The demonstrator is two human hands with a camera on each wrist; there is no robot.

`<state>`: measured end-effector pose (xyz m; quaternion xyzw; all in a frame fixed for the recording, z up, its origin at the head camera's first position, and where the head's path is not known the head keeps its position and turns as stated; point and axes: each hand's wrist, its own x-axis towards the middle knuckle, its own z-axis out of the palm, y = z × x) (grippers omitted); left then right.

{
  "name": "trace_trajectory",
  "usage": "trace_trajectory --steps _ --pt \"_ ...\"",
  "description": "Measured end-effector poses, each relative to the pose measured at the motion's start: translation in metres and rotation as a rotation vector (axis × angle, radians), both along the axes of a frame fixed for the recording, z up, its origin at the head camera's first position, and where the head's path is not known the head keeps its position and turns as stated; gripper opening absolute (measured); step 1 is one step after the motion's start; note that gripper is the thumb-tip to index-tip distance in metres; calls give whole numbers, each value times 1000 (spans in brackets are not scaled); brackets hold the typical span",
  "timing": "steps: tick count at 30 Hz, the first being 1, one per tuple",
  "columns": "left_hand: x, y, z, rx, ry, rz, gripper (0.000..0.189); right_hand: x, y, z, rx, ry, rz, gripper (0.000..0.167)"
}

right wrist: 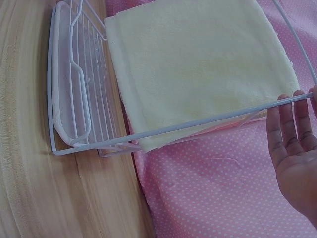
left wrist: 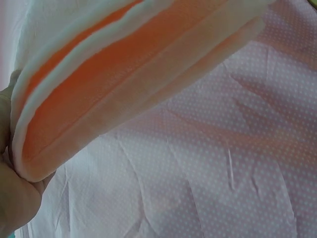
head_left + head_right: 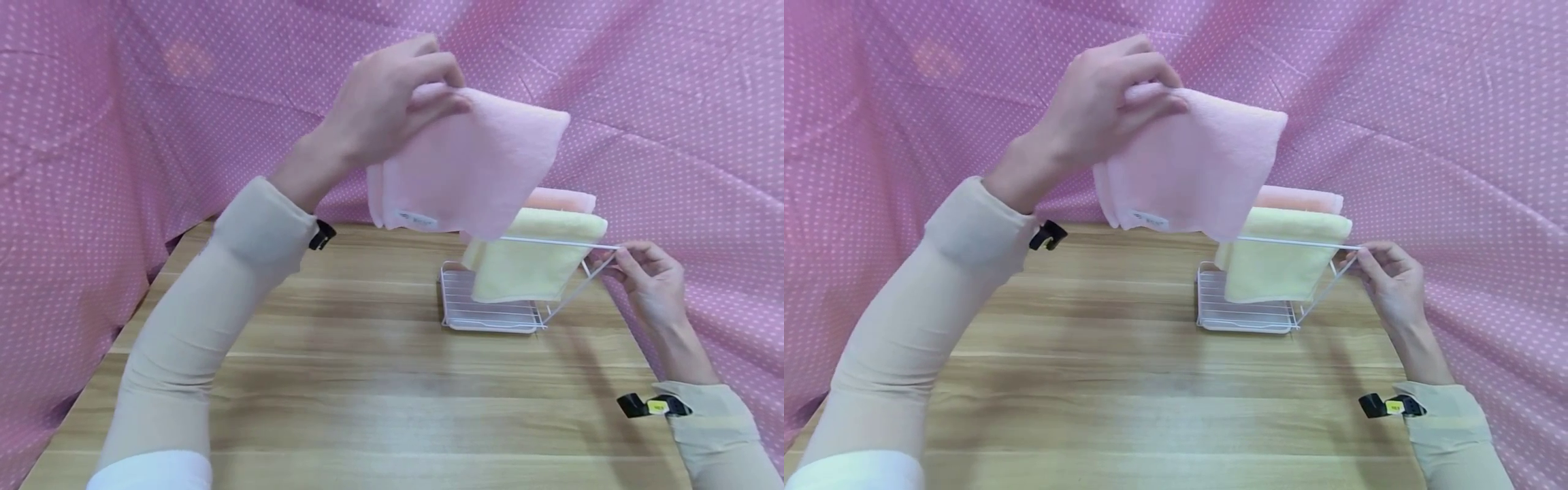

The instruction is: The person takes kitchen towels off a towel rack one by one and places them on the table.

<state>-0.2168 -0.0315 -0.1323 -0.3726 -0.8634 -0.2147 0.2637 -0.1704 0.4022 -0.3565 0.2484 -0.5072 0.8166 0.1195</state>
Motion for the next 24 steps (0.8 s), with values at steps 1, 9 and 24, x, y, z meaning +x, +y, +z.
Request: trace_trajectory --steps 1,9,24 --pt "1 -5 -2 9 1 -3 36 0 0 0 2 -1 -4 23" --pt "11 -42 -13 103 46 -20 28 2 0 -1 40 11 -41 21" --pt "31 -105 -46 70 114 9 19 1 2 -2 111 6 -85 20"
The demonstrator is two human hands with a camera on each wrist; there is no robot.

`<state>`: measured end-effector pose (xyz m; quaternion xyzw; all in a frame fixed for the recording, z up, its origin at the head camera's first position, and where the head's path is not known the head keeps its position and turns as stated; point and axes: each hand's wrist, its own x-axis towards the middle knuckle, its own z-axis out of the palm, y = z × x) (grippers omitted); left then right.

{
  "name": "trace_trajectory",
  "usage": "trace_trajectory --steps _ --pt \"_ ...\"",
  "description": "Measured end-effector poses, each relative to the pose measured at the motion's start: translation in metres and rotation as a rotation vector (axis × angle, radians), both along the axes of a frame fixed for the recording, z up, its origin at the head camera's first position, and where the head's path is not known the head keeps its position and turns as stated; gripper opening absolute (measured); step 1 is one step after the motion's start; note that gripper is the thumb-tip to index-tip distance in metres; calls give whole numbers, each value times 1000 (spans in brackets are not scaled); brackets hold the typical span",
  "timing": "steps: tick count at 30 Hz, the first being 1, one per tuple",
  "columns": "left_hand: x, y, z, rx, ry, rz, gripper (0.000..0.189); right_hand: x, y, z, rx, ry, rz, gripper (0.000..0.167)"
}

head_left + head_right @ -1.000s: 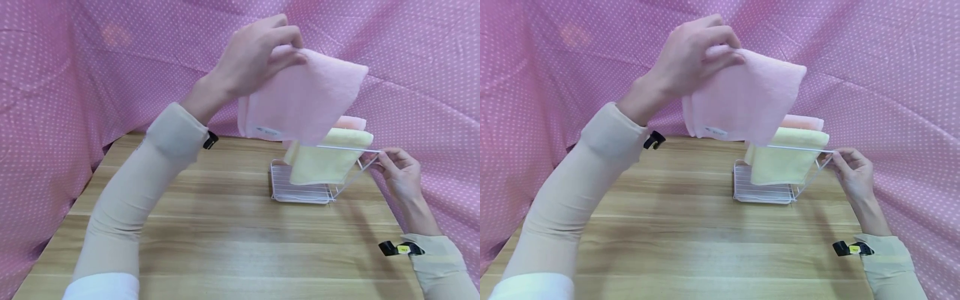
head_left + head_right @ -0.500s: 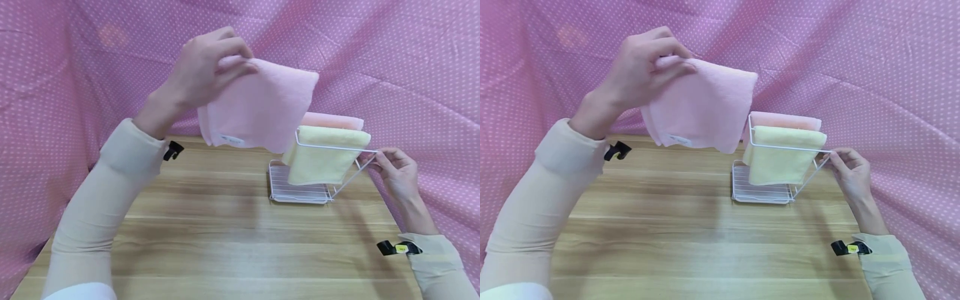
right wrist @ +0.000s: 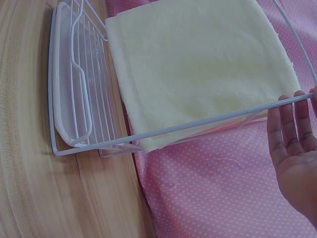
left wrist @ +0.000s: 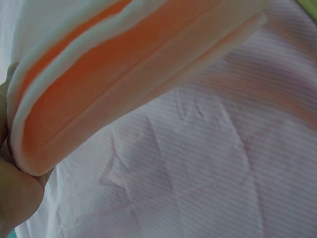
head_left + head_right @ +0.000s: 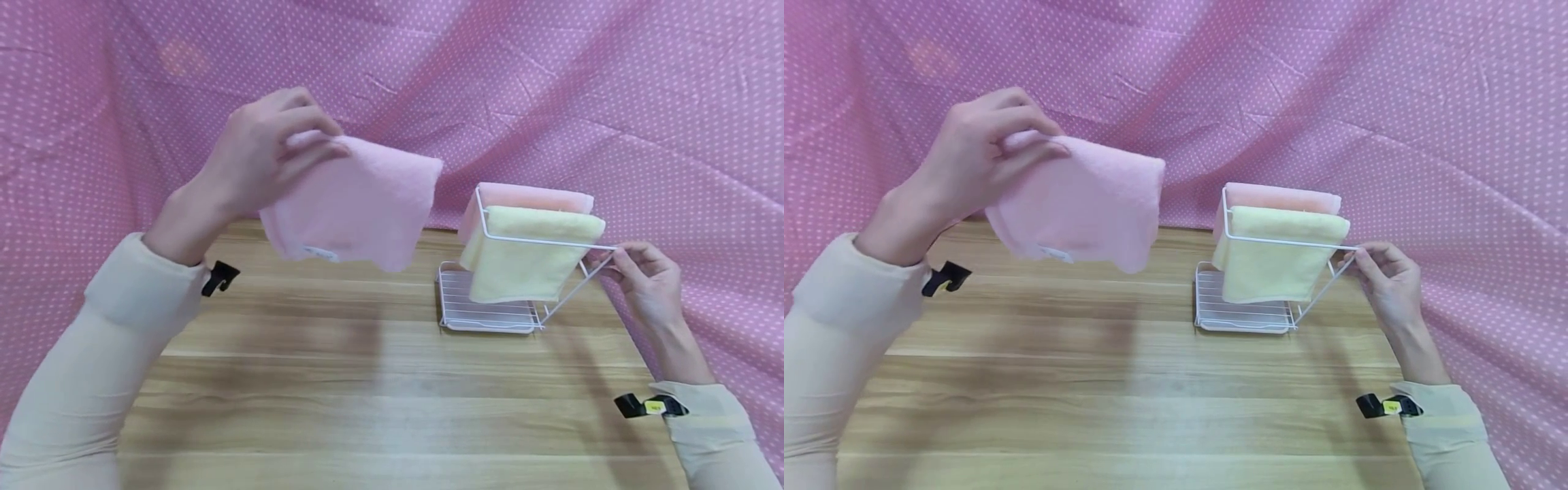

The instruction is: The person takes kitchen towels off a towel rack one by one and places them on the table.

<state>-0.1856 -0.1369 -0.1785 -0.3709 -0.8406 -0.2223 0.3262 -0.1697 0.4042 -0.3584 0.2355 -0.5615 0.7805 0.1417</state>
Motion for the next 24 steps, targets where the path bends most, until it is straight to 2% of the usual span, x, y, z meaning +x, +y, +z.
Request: trace_trajectory --steps 6,11,14,18,20,24 --pt "5 -26 -21 -21 35 20 19 -1 -1 -1 0 4 -21 19" --pt "9 -46 -39 -31 41 36 20 -1 -3 -1 -59 9 14 19" --pt "12 -58 -50 -29 42 42 31 -1 -4 0 -90 8 39 19" --pt "16 -72 -65 -23 46 51 57 0 -5 0 -53 1 9 20" --pt "18 -78 -72 -21 48 62 63 0 -4 0 -36 -1 -7 20" --pt "21 -93 -90 -11 44 90 65 0 -4 0 -76 0 20 20"
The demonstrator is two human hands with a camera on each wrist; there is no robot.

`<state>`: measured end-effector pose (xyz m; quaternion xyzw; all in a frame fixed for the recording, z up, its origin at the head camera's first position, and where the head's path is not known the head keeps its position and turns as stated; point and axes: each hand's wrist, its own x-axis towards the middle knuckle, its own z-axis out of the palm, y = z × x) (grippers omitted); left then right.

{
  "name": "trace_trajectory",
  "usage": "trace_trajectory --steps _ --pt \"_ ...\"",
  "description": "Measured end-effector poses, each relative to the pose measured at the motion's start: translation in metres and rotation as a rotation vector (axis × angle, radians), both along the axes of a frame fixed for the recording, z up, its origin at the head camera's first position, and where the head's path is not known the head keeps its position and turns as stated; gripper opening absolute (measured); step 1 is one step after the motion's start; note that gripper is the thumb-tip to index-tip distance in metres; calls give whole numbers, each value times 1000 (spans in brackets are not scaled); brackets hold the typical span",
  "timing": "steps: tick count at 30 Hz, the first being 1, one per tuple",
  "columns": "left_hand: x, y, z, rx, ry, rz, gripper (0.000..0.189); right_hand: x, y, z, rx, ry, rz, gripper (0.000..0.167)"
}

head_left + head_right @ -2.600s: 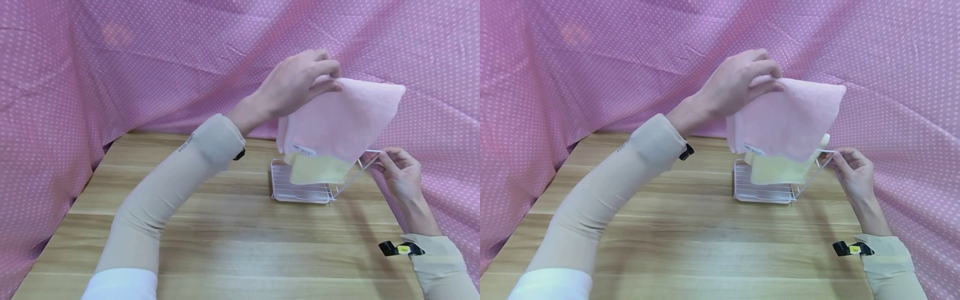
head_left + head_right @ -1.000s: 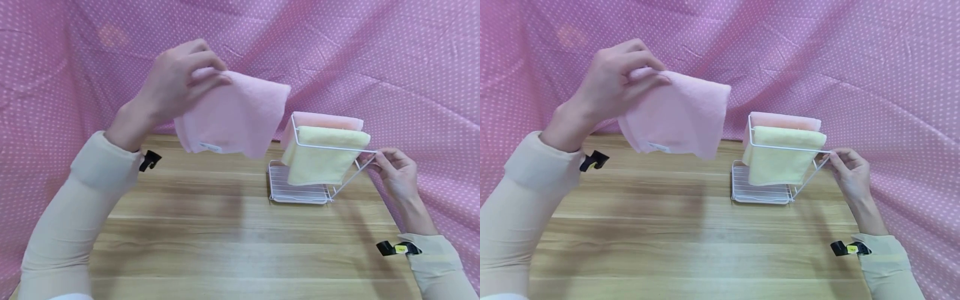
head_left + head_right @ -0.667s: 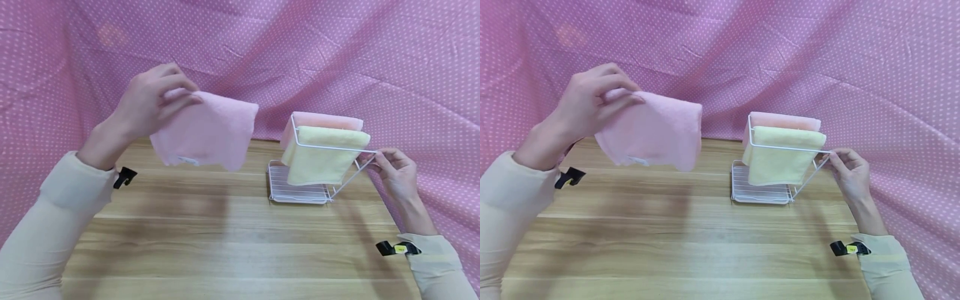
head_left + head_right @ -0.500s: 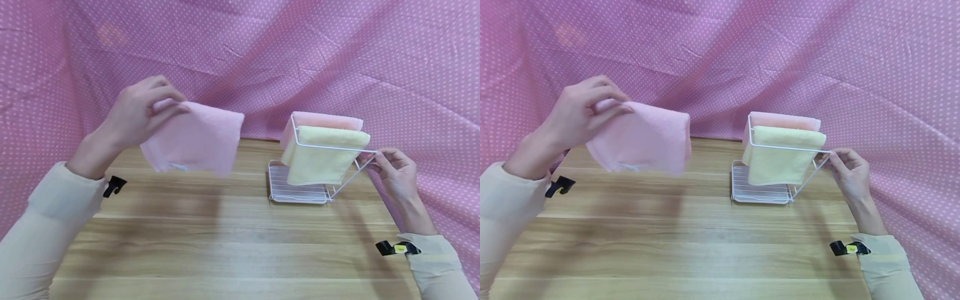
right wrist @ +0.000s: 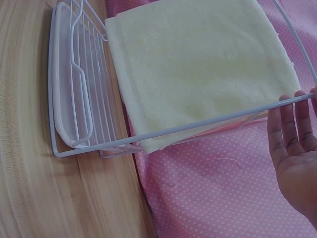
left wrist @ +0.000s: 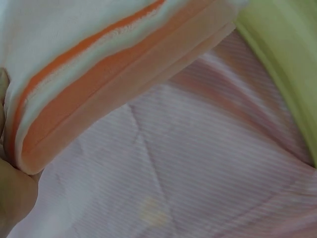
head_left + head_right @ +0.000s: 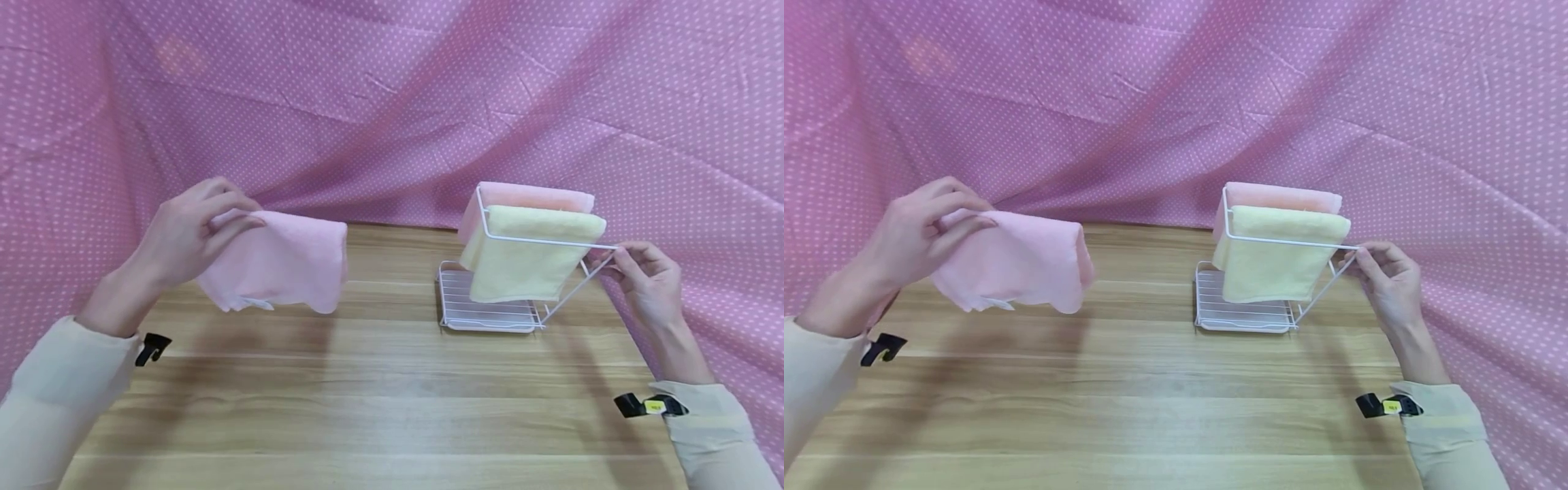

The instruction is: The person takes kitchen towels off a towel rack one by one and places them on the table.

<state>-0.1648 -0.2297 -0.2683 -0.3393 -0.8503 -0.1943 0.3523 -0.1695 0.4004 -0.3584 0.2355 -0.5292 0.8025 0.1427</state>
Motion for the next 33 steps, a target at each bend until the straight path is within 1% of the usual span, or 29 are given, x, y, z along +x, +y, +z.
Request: trace_trajectory --steps 3,7,10,13,15,17,20,23,24,25,28,29,30,31,32,33 --pt "2 -11 -13 21 -22 15 66 0 0 0 -39 3 32 20" --pt "5 -26 -29 49 -57 43 70 1 -1 0 -17 8 23 21" --pt "9 -38 -39 67 -73 70 73 1 -1 -1 -1 9 4 21" --pt "12 -52 -48 83 -77 79 73 1 -1 -1 17 -1 -29 20" --pt "15 -61 -53 101 -84 72 73 1 -1 0 46 -8 -60 20" --pt "17 -70 -58 121 -93 60 73 1 -1 0 45 -10 -58 20" --pt "24 -82 -65 143 -115 86 74 2 0 1 66 -12 -64 20" --pt "32 -94 -72 125 -124 132 74 1 0 1 65 -12 -41 20" --pt "35 -99 -73 113 -129 141 69 1 0 2 80 -12 -48 20" --pt "38 -102 -74 103 -138 152 61 1 0 2 73 -11 -39 20" --pt "46 -112 -76 69 -145 174 42 1 1 3 21 -12 22 21" --pt "49 -115 -76 62 -150 182 37 1 1 3 11 -11 27 21" --pt "52 -117 -77 60 -157 194 31 2 0 4 16 -12 13 21" --pt "55 -120 -77 59 -158 206 30 1 0 3 -7 -13 25 21" --pt "57 -122 -78 58 -157 212 34 1 -1 3 -13 -12 25 21" --pt "60 -125 -79 56 -162 226 31 1 -1 3 -1 -10 7 20"
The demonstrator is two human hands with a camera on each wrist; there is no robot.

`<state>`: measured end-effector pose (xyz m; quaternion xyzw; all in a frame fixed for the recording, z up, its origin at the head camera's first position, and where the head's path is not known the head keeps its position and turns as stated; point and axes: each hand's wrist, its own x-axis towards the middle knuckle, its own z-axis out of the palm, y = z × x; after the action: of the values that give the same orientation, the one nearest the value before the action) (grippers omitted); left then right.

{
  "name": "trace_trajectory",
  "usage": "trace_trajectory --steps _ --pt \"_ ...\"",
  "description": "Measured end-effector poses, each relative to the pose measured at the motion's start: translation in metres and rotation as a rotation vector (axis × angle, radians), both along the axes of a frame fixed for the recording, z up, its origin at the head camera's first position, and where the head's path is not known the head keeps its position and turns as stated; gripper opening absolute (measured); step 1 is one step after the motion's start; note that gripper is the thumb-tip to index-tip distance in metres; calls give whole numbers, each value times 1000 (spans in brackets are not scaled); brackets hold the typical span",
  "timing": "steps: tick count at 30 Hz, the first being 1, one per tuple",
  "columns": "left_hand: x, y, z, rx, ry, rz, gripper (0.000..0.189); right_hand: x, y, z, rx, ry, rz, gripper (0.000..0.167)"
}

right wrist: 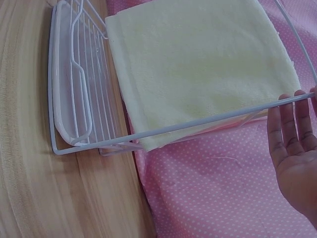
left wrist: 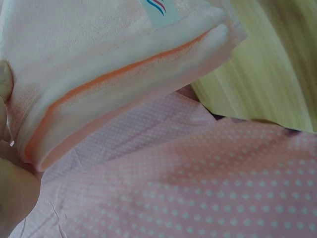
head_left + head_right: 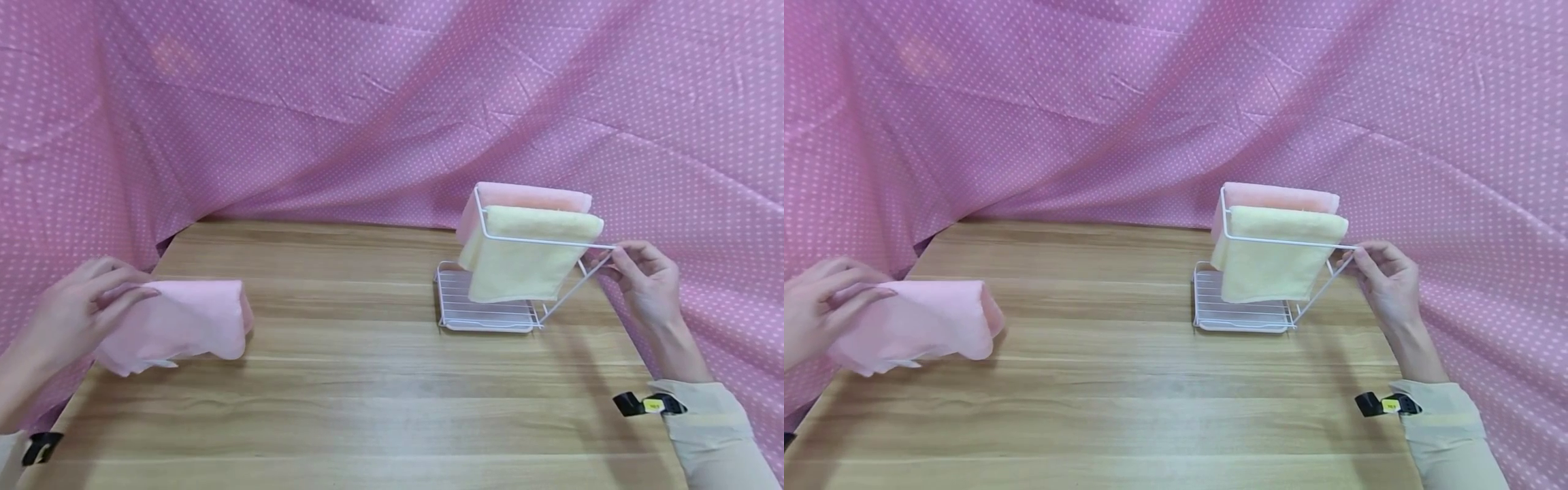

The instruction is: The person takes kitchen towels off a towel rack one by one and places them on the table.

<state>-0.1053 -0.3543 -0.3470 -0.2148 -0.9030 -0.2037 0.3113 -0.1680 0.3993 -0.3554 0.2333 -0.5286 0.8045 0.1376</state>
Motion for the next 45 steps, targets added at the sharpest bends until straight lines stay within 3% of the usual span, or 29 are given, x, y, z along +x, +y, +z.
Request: trace_trajectory --steps 4,8,10,15,21,29,39,45 --pt "10 -9 -3 -11 -22 -6 33 -1 -1 0 15 5 -18 19" --pt "20 -20 -6 -43 -88 13 7 -1 -1 0 19 6 1 21" --pt "24 -25 -7 -69 -125 30 4 0 -1 0 34 6 -9 21" --pt "23 -30 -12 -106 -157 28 6 0 -1 0 53 3 -49 21" --pt "8 -29 -19 -140 -142 70 6 1 -2 0 72 -15 -123 19" --pt "-18 -35 -27 -200 -201 88 7 0 -2 -2 -5 28 -17 17" --pt "-47 -40 -37 -242 -286 72 22 1 1 -1 72 17 -25 21" --pt "-66 -42 -48 -267 -361 78 17 1 0 -1 81 14 -32 22"
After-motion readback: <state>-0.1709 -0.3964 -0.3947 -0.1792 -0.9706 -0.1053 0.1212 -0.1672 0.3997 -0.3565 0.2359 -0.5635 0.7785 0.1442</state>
